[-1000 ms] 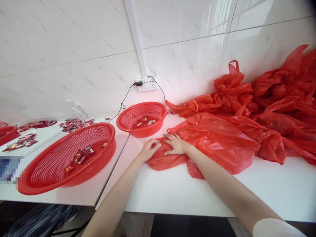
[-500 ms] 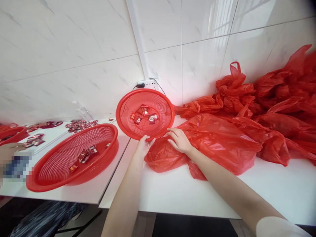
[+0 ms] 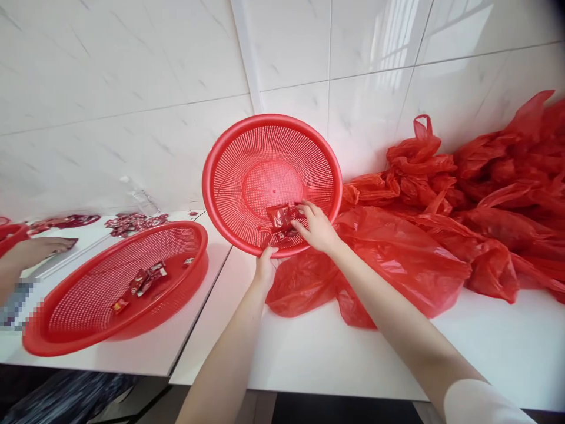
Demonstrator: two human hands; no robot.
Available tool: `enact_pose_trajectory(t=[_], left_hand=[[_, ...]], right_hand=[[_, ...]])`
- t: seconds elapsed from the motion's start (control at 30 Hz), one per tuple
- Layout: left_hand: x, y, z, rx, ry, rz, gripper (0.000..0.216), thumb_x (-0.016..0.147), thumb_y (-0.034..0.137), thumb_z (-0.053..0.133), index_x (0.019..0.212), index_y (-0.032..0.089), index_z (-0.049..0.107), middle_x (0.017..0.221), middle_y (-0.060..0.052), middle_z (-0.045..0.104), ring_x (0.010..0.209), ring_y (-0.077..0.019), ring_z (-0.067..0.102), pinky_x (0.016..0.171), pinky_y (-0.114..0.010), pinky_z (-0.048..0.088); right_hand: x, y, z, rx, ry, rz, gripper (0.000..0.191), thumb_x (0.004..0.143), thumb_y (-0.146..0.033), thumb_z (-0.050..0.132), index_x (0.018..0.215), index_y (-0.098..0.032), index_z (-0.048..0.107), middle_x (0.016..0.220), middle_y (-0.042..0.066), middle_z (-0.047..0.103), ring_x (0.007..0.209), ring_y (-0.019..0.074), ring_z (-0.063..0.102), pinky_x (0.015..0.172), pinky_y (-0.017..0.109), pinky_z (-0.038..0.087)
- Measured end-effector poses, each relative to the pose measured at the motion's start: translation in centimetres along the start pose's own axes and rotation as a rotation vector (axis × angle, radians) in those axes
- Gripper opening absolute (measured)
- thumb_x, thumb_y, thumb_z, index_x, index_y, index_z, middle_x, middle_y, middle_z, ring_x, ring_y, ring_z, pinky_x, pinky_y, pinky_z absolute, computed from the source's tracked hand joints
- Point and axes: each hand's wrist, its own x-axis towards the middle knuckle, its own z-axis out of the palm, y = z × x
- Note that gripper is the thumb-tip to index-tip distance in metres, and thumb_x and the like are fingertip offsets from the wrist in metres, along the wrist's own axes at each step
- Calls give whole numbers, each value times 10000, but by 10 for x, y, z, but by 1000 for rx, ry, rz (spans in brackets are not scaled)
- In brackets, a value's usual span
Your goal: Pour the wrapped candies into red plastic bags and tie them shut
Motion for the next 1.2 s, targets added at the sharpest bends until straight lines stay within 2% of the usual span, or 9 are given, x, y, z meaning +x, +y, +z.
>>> enact_pose_trajectory(t=[0.13,0.27,0.4,0.53,0.63,0.7,0.9,1.03,1.2], left_hand=[[-2,-3,1,28,6,33,406,634,211,622,1030,123,648,998,-97,729,1020,-302,668,897,-478,528],[-5,-7,2,97,-2,10,315,625,244,629,920,140,665,894,-74,731,962,-300,680,869,-474,536],[-7,-15,3,144,-8,-11,286,607,234,643,888,190,669,843,-32,731,928,-284,682,828,-436,552],[-4,-17,0,165,-13,-26,304,619,249,619,909,171,670,895,-57,736,862,-283,692,782,-449,562],[0,-11,-4,149,24,-13,338,604,249,617,919,138,664,904,-78,734,851,-287,692,773,-458,567],[3,-7,-6,127,54,22,377,594,237,624,954,129,660,949,-83,731,898,-290,688,789,-451,567],[6,0,-9,89,40,32,399,612,234,610,990,114,660,1011,-109,727,997,-307,667,826,-439,555],[7,0,-10,68,23,18,372,605,248,604,943,104,662,932,-109,735,974,-307,678,837,-427,542],[8,-5,-10,112,108,70,381,589,245,612,942,109,654,875,-83,731,895,-292,686,811,-432,538]], right_hand=[[-4,-1,3,4,-290,-120,751,888,-609,497,1466,-147,364,1467,177,445,1357,326,405,1099,555,317],[-12,5,3,74,-436,-206,697,860,-601,555,1398,-164,484,1352,173,551,1230,307,531,1040,477,406],[-14,15,1,135,-531,-260,719,767,-597,676,1373,-237,530,1439,147,475,1299,317,471,1087,493,347],[-12,19,-3,210,-578,-309,618,706,-382,795,1276,-229,610,1334,118,565,1214,276,534,1046,441,400],[-8,15,-9,265,-602,-316,416,754,-135,705,1163,-208,670,1152,77,669,1035,212,625,927,353,485],[-6,11,-15,264,-574,-288,350,800,-64,607,1111,-196,695,1107,66,697,990,191,649,911,328,490],[-1,1,-34,300,-503,-192,319,854,-97,558,1137,-168,688,1063,67,730,959,172,681,914,306,491],[-2,-2,-39,378,-543,-182,285,835,-131,598,1103,-166,691,971,40,740,861,155,689,847,289,511],[-3,-4,-36,428,-597,-161,281,771,-110,643,1030,-194,714,928,8,741,827,156,690,792,275,517]])
